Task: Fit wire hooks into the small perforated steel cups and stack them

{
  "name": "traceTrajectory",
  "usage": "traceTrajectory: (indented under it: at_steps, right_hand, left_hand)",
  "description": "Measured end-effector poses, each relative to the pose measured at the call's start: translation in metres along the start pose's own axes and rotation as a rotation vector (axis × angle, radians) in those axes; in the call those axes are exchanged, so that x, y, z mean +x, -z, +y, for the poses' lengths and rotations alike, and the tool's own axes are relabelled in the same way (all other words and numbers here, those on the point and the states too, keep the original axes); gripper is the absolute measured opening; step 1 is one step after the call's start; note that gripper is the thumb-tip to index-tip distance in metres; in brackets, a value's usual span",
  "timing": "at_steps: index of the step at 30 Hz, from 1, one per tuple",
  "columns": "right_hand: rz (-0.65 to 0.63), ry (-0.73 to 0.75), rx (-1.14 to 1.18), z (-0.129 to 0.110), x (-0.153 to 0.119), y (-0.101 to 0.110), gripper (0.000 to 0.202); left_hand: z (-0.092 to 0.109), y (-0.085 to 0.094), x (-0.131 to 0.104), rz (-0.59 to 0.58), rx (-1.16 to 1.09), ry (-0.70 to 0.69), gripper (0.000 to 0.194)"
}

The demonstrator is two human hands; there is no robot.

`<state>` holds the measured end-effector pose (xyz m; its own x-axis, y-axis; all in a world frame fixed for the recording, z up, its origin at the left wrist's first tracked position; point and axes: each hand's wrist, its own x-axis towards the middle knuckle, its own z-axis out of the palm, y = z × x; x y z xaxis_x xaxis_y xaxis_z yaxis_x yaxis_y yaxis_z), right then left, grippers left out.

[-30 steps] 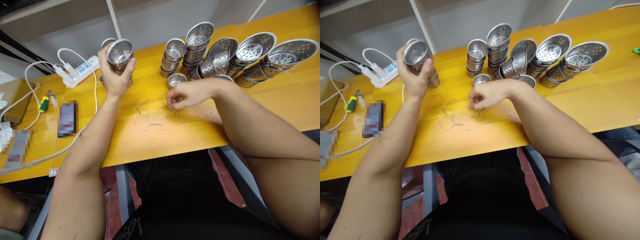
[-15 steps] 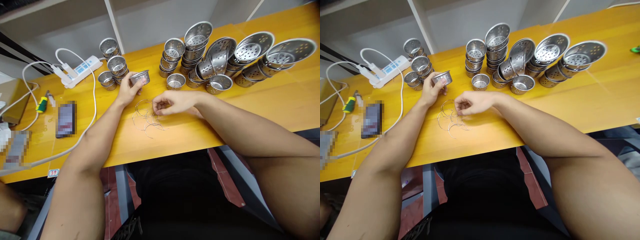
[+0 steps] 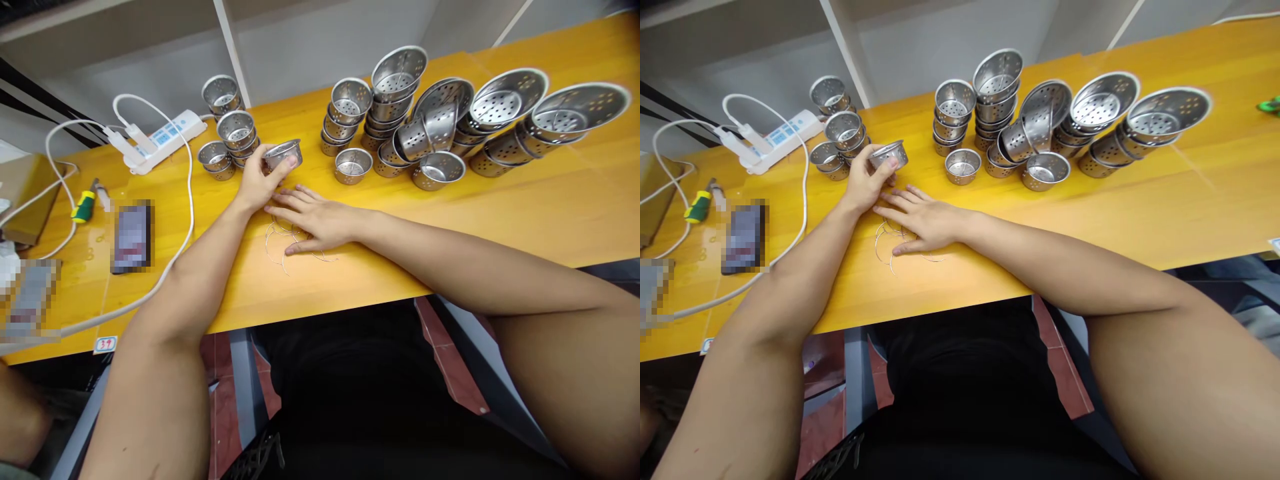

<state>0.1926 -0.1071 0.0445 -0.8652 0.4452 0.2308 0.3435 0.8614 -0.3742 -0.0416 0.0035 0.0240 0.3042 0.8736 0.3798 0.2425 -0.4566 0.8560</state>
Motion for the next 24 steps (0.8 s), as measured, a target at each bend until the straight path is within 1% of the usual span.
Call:
traceTrajectory:
  at_steps: [4, 9, 11, 14, 15, 17, 19, 20, 22, 24]
  right_hand:
    - [0.026, -0.016, -0.044, 0.012, 0.005, 0.003, 0.086]
    - [0.125, -0.060, -0.094, 0.021, 0.009, 0.005, 0.049]
    - [0.156, -0.062, -0.088, 0.025, 0.010, 0.006, 0.040]
    - [0.193, -0.040, -0.041, 0.023, 0.009, 0.010, 0.041]
    - [0.206, -0.016, -0.025, 0.018, 0.008, 0.011, 0.043]
    - [0.203, 0.082, -0.009, 0.005, 0.004, 0.013, 0.052]
    - [0.142, 0.225, -0.012, -0.014, 0.001, 0.011, 0.063]
    - [0.100, 0.291, -0.020, -0.024, 0.000, 0.009, 0.065]
    - [0.021, 0.370, -0.040, -0.039, -0.002, 0.005, 0.059]
    - [-0.016, 0.377, -0.058, -0.043, -0.001, 0.003, 0.052]
  left_hand:
    - [0.002, -0.003, 0.000, 0.004, 0.000, 0.005, 0.091]
    - [0.008, -0.005, -0.001, 0.036, 0.007, 0.016, 0.095]
    - [0.010, -0.005, -0.002, 0.034, 0.001, 0.015, 0.095]
    - [0.013, -0.005, -0.002, 0.040, 0.000, 0.000, 0.093]
    - [0.013, -0.004, -0.002, 0.047, 0.001, -0.006, 0.093]
    - [0.013, -0.004, -0.002, 0.058, 0.002, -0.011, 0.093]
    - [0.012, -0.004, -0.002, 0.057, -0.002, -0.007, 0.095]
    - [0.011, -0.004, -0.002, 0.053, -0.005, -0.005, 0.096]
    - [0.011, -0.003, -0.002, 0.051, -0.011, -0.007, 0.097]
    - [0.010, -0.003, -0.002, 0.054, -0.016, -0.019, 0.096]
